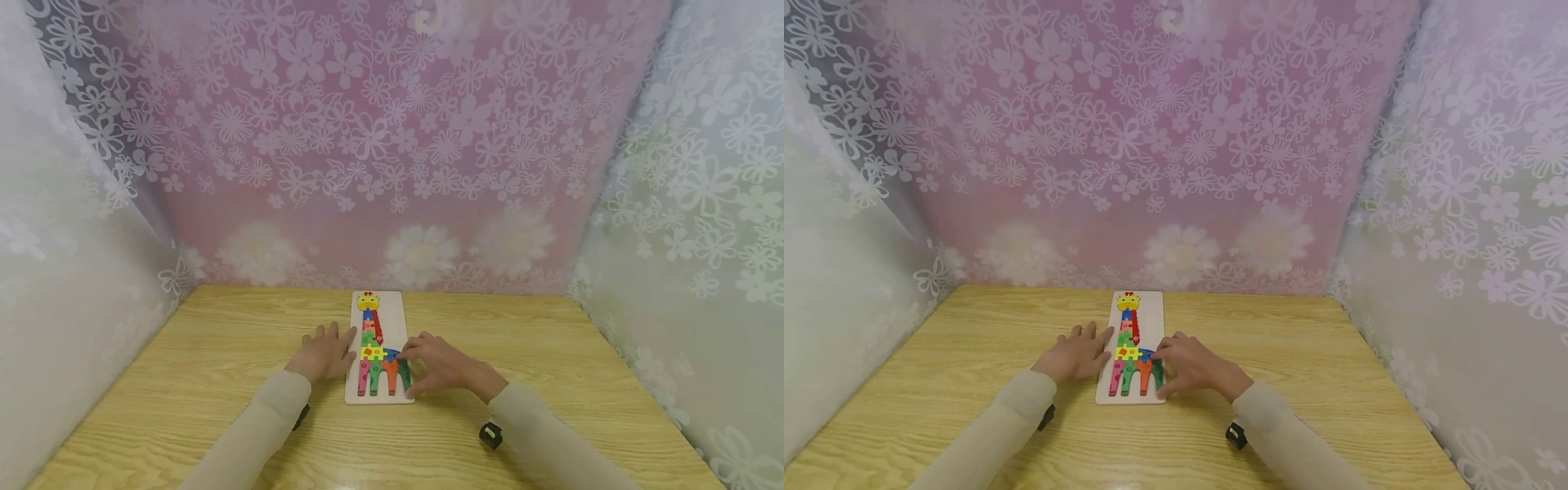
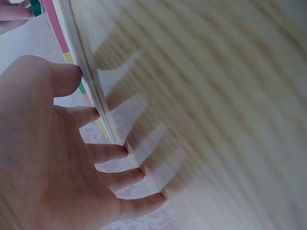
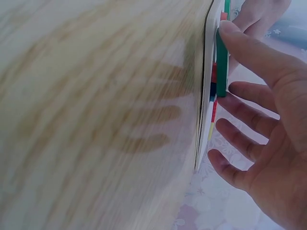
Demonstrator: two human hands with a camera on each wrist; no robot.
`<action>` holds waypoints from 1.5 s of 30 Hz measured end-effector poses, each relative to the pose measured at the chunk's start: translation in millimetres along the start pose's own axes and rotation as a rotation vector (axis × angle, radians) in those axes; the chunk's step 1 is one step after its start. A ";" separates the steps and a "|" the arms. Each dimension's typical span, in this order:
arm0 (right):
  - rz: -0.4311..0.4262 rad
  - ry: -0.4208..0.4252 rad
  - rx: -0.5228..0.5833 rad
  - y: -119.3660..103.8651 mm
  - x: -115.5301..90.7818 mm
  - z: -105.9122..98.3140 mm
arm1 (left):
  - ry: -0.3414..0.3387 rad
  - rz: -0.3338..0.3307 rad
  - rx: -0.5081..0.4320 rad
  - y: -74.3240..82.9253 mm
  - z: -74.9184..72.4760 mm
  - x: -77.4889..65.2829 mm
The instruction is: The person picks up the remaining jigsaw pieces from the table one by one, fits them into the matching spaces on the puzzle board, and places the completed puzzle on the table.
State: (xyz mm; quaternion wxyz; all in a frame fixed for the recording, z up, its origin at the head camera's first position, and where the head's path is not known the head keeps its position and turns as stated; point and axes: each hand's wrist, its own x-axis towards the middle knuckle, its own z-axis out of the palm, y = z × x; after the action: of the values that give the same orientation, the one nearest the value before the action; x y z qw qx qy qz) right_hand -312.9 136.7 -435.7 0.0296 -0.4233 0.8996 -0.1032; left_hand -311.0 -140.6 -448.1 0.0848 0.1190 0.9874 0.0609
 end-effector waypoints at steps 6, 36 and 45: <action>-0.020 0.018 -0.011 0.2 1.7 1.8 | -0.007 -0.001 -0.008 -0.5 -0.8 -0.5; 0.020 0.036 0.058 0.8 5.3 10.8 | -0.006 -0.009 -0.004 -6.3 1.3 3.8; 0.029 0.027 0.056 -1.2 3.9 12.6 | -0.003 -0.002 -0.012 -5.9 1.6 1.2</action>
State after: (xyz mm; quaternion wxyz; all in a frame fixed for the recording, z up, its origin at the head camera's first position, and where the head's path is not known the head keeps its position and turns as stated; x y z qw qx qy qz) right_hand -312.7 130.8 -447.6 0.0310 -0.4078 0.9027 -0.1336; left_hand -313.2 -145.8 -450.7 0.0869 0.1173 0.9870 0.0667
